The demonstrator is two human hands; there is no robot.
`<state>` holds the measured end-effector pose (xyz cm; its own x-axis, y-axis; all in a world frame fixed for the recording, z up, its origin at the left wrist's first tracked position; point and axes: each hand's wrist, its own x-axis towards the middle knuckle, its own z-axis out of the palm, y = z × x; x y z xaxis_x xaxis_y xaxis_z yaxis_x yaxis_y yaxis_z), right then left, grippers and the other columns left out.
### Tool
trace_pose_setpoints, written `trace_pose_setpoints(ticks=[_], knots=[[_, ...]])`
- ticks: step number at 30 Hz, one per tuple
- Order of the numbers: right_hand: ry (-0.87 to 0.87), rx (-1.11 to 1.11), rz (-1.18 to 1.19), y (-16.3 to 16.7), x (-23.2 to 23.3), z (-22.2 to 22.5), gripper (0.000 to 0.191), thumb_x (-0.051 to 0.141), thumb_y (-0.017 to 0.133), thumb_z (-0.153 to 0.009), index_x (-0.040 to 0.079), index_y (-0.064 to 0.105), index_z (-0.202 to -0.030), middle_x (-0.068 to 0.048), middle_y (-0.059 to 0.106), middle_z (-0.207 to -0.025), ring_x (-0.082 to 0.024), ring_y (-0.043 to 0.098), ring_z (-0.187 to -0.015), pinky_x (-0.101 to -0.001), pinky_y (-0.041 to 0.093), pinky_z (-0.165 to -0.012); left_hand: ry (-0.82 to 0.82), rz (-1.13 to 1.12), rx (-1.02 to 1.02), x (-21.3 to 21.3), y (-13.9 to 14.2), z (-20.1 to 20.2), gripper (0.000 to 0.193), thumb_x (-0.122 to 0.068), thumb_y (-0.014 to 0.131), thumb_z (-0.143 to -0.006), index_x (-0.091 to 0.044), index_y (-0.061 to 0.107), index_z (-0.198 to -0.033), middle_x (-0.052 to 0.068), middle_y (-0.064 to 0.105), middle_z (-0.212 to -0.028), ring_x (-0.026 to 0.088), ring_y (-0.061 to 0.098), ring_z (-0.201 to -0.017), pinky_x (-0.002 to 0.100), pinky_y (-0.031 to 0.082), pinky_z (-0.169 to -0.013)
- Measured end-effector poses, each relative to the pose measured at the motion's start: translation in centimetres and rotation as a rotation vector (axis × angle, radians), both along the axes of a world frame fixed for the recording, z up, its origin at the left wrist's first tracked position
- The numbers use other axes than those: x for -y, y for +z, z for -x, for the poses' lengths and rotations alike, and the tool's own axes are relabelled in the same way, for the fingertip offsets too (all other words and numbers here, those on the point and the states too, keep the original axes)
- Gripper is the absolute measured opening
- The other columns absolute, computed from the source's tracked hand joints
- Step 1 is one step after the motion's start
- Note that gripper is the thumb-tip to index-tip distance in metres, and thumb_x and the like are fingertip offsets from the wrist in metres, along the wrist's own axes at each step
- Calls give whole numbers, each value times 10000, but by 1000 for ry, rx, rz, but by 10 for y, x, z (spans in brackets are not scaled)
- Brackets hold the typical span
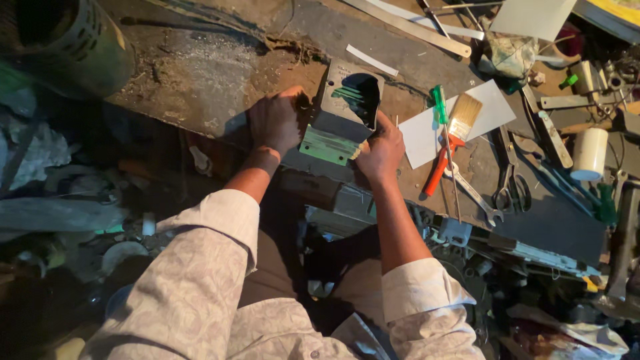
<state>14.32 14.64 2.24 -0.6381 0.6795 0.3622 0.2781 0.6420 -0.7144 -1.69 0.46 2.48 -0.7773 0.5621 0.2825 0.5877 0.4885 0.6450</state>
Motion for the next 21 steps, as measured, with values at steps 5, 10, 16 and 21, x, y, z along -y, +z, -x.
trace_pose_setpoints(ticks=[5, 10, 16, 21], knots=[[-60, 86, 58, 0, 1, -1, 386, 322, 794, -791, 130, 749, -1122, -132, 720, -736, -312, 699, -662, -385, 505, -633, -31, -22, -43, 1, -2, 0, 92, -181, 711, -792, -178, 704, -883, 147, 717, -810, 416, 686, -817, 517, 511, -651], [10, 1, 11, -2, -2, 0, 352, 276, 788, -814, 123, 741, -1128, -122, 760, -861, -312, 725, -738, -374, 526, -669, 0, -57, 15, 2, 1, -1, 96, -247, 742, -817, -178, 699, -869, 156, 709, -814, 416, 683, -796, 512, 512, -651], [6, -29, -53, -6, -1, -3, 307, 249, 792, -836, 107, 740, -1103, -133, 758, -875, -344, 709, -787, -383, 525, -699, -13, -28, 15, 2, 1, -3, 106, -247, 733, -807, -166, 686, -858, 158, 705, -786, 425, 677, -795, 526, 502, -651], [-30, 39, 43, -7, -4, 1, 280, 287, 802, -835, 113, 749, -1046, -119, 753, -828, -318, 720, -749, -379, 519, -671, -2, -23, -6, -1, 0, 1, 78, -242, 719, -855, -174, 682, -844, 165, 699, -802, 426, 673, -791, 532, 499, -658]])
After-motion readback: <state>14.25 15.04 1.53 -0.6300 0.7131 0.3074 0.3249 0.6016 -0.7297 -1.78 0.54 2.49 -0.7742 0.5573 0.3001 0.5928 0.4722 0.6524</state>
